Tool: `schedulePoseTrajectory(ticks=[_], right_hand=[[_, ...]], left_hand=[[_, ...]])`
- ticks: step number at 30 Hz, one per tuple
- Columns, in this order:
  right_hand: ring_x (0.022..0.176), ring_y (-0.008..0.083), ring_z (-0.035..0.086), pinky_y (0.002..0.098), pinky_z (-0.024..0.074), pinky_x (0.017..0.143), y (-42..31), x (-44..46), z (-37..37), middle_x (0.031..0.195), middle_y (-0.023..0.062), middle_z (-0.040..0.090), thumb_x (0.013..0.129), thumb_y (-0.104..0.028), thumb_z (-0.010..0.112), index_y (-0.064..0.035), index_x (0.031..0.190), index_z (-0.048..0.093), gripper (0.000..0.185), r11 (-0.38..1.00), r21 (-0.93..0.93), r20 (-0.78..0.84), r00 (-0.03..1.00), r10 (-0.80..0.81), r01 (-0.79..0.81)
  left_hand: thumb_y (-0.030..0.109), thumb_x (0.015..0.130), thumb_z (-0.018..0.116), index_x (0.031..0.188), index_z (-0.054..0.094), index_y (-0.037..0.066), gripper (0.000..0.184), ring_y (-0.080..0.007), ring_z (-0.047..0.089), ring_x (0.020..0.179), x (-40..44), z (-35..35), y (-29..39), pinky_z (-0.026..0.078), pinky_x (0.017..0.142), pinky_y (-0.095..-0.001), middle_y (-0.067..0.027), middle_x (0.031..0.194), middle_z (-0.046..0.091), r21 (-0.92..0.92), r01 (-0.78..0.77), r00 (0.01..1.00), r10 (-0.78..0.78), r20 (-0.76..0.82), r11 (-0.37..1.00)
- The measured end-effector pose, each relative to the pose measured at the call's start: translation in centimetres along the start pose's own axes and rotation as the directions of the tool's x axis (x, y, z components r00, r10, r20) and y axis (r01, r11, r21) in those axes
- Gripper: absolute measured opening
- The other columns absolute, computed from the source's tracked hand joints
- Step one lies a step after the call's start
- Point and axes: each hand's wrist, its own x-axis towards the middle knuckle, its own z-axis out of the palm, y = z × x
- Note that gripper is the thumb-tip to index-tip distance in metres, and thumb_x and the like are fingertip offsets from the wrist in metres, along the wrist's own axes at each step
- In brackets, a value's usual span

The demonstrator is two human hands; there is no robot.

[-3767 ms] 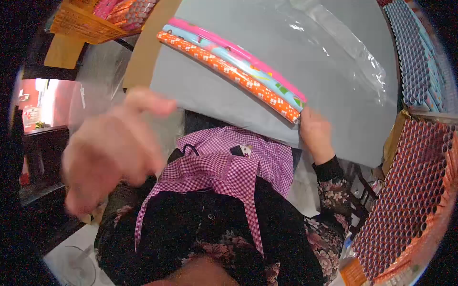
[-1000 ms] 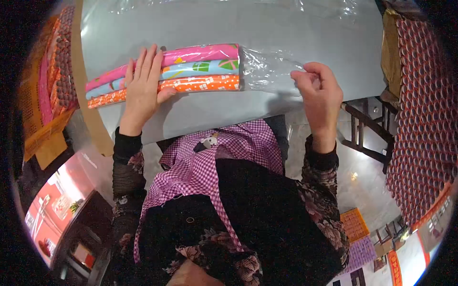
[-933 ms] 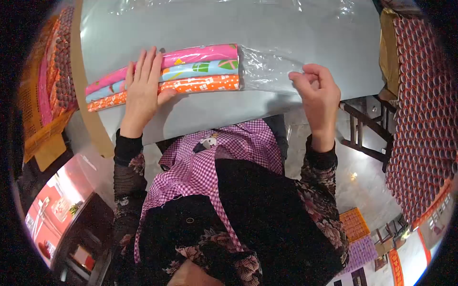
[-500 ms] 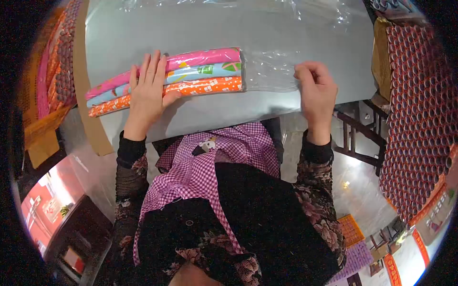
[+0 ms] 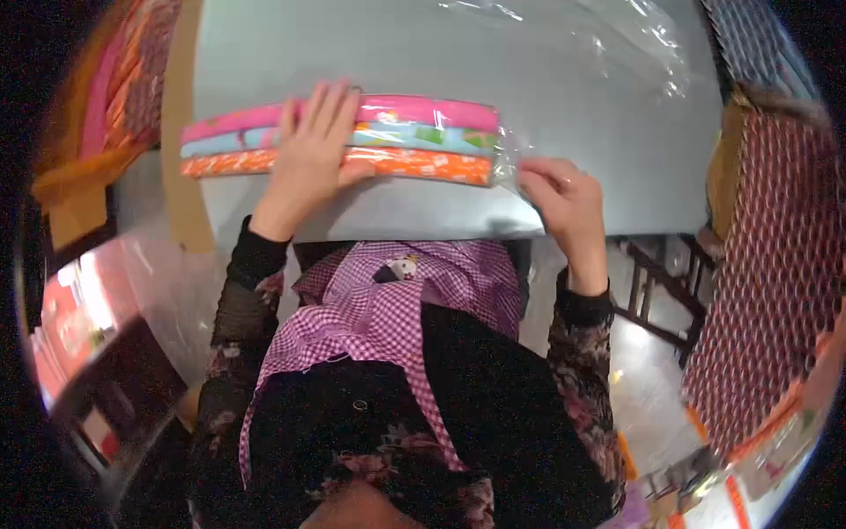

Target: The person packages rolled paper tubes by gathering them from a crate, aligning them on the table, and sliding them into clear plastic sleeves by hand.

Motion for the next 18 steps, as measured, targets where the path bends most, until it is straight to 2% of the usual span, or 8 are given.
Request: schedulePoseTrajectory(ticks=[1, 5, 6, 9, 11, 14, 16, 18], right_hand=[[0.082, 0.0117, 0.061, 0.0255, 0.0480, 0.076, -0.8, 0.0, 0.5, 0.090, 0.0067, 0.069, 0.086, -0.009, 0.066, 0.0040, 0.098, 0.071, 0.018, 0.999, -0.007, -0.052, 0.998, 0.038, -0.039], [0.079, 0.0184, 0.061, 0.0293, 0.0479, 0.074, -0.3, 1.1, 0.9, 0.084, 0.0112, 0.066, 0.087, -0.001, 0.060, 0.0016, 0.102, 0.070, 0.018, 0.932, -0.194, -0.066, 0.943, -0.325, 0.308], [0.080, 0.0185, 0.062, 0.0290, 0.0478, 0.075, -1.0, 0.9, 1.1, 0.087, 0.0108, 0.067, 0.088, 0.000, 0.058, 0.0016, 0.105, 0.070, 0.021, 0.950, -0.210, -0.049, 0.968, -0.248, 0.233], [0.079, 0.0145, 0.059, 0.0277, 0.0469, 0.074, 0.5, 1.9, 1.6, 0.088, 0.0090, 0.068, 0.089, -0.005, 0.060, 0.0035, 0.105, 0.069, 0.021, 0.919, -0.228, 0.025, 0.946, -0.325, 0.322], [0.073, 0.0098, 0.054, 0.0259, 0.0442, 0.067, -0.4, 2.1, 2.4, 0.082, 0.0039, 0.066, 0.090, -0.012, 0.062, 0.0049, 0.101, 0.069, 0.021, 0.994, -0.088, -0.074, 0.995, -0.071, 0.065], [0.069, 0.0068, 0.048, 0.0248, 0.0400, 0.061, -1.1, 2.7, 2.1, 0.073, -0.0021, 0.060, 0.091, -0.018, 0.064, 0.0062, 0.096, 0.068, 0.025, 0.984, -0.132, 0.031, 0.992, 0.121, -0.116], [0.067, 0.0055, 0.045, 0.0231, 0.0361, 0.058, -0.6, 3.0, 2.4, 0.070, -0.0045, 0.056, 0.091, -0.017, 0.064, 0.0064, 0.093, 0.069, 0.024, 0.992, -0.124, 0.022, 0.999, 0.040, -0.037], [0.068, 0.0046, 0.046, 0.0220, 0.0355, 0.058, -1.8, 2.8, 3.0, 0.071, -0.0039, 0.057, 0.091, -0.017, 0.065, 0.0062, 0.090, 0.070, 0.024, 0.982, 0.074, 0.002, 0.985, 0.173, -0.172]], left_hand=[[0.060, 0.076, 0.065, 0.140, 0.044, 0.003, 0.088, -0.0349, 0.038, 0.137, 0.5, -0.7, 0.2, 0.027, 0.110, -0.0590, -0.0159, 0.144, 0.045, -0.038, 0.023, 0.998, -0.020, 0.056, 0.999], [0.061, 0.077, 0.063, 0.139, 0.045, 0.004, 0.086, -0.0354, 0.038, 0.137, 0.2, -0.4, 0.1, 0.025, 0.111, -0.0594, -0.0157, 0.144, 0.045, -0.051, 0.080, 0.997, -0.079, 0.014, 0.995], [0.061, 0.078, 0.062, 0.139, 0.046, 0.004, 0.085, -0.0356, 0.038, 0.137, 0.1, -0.6, 0.2, 0.024, 0.111, -0.0595, -0.0161, 0.144, 0.045, -0.067, 0.055, 0.998, -0.055, 0.002, 0.996], [0.061, 0.080, 0.060, 0.139, 0.046, 0.004, 0.083, -0.0352, 0.037, 0.138, 0.0, -0.6, 0.2, 0.023, 0.113, -0.0589, -0.0162, 0.144, 0.044, -0.113, 0.049, 0.998, -0.052, -0.031, 0.992], [0.060, 0.081, 0.059, 0.138, 0.047, 0.004, 0.081, -0.0346, 0.036, 0.139, 0.0, -0.5, 0.2, 0.021, 0.114, -0.0586, -0.0161, 0.145, 0.043, -0.177, 0.040, 0.997, -0.050, -0.054, 0.983], [0.060, 0.080, 0.060, 0.138, 0.047, 0.003, 0.082, -0.0347, 0.035, 0.139, -0.1, -0.8, 0.0, 0.020, 0.114, -0.0586, -0.0165, 0.144, 0.044, -0.203, 0.034, 0.996, -0.050, -0.071, 0.979], [0.059, 0.079, 0.062, 0.138, 0.048, 0.004, 0.082, -0.0349, 0.035, 0.138, 0.0, -1.0, 0.0, 0.021, 0.114, -0.0591, -0.0168, 0.144, 0.044, -0.214, 0.055, 0.995, -0.071, -0.066, 0.975], [0.058, 0.078, 0.064, 0.138, 0.048, 0.005, 0.082, -0.0345, 0.036, 0.138, -0.2, -1.0, 0.1, 0.022, 0.113, -0.0592, -0.0163, 0.143, 0.045, -0.221, 0.037, 0.992, -0.062, -0.106, 0.975]])
